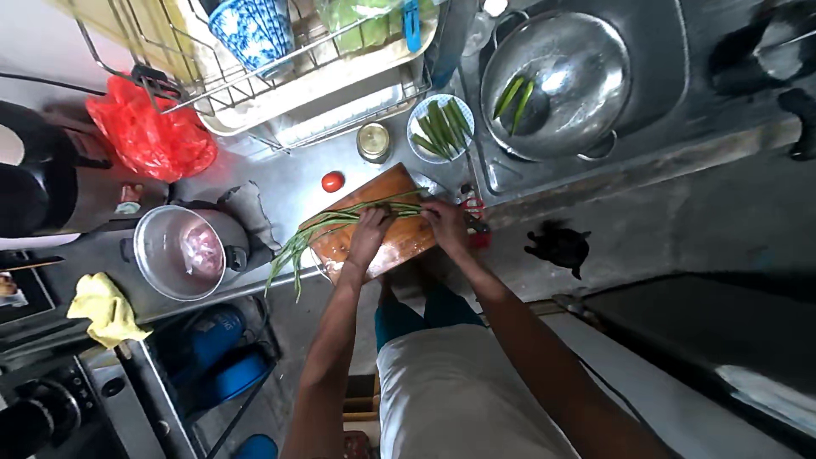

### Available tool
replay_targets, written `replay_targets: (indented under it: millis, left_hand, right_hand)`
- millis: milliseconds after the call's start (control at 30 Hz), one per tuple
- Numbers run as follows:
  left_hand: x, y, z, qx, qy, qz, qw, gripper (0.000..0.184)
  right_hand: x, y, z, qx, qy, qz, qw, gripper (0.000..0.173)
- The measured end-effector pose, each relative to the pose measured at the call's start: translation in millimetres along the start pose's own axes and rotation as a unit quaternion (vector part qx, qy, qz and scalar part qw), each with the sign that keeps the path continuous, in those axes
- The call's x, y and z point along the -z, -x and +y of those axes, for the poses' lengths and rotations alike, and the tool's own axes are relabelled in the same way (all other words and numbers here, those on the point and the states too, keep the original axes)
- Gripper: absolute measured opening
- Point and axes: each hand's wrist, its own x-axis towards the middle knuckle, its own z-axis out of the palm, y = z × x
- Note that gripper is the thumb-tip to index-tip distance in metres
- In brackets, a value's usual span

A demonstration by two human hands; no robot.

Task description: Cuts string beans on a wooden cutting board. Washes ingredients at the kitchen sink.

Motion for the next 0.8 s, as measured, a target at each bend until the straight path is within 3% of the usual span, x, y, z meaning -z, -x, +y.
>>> replay_targets:
  millis: [233,533,800]
  left_hand:
    - [-1.7,22.1,-2.7,0.052,0.026,0.033,0.998,0.035]
    - [-11.0,-2.0,18.0,0.04,0.051,0.04,0.997,0.025]
    - [-14.1,0.4,20.3,0.029,0.023,0.032,0.999,0.034]
  right_hand:
    - [-20.1,-22.3,-4.7,0.047,0.01,-0.024,0.999,0.02]
    - [-13.7,-34.7,-0.5,0.017,0.044,-0.026,0.999,0.017]
    - [1.7,-40.2,10.8,0.036,0.036,-0.028,0.998,0.021]
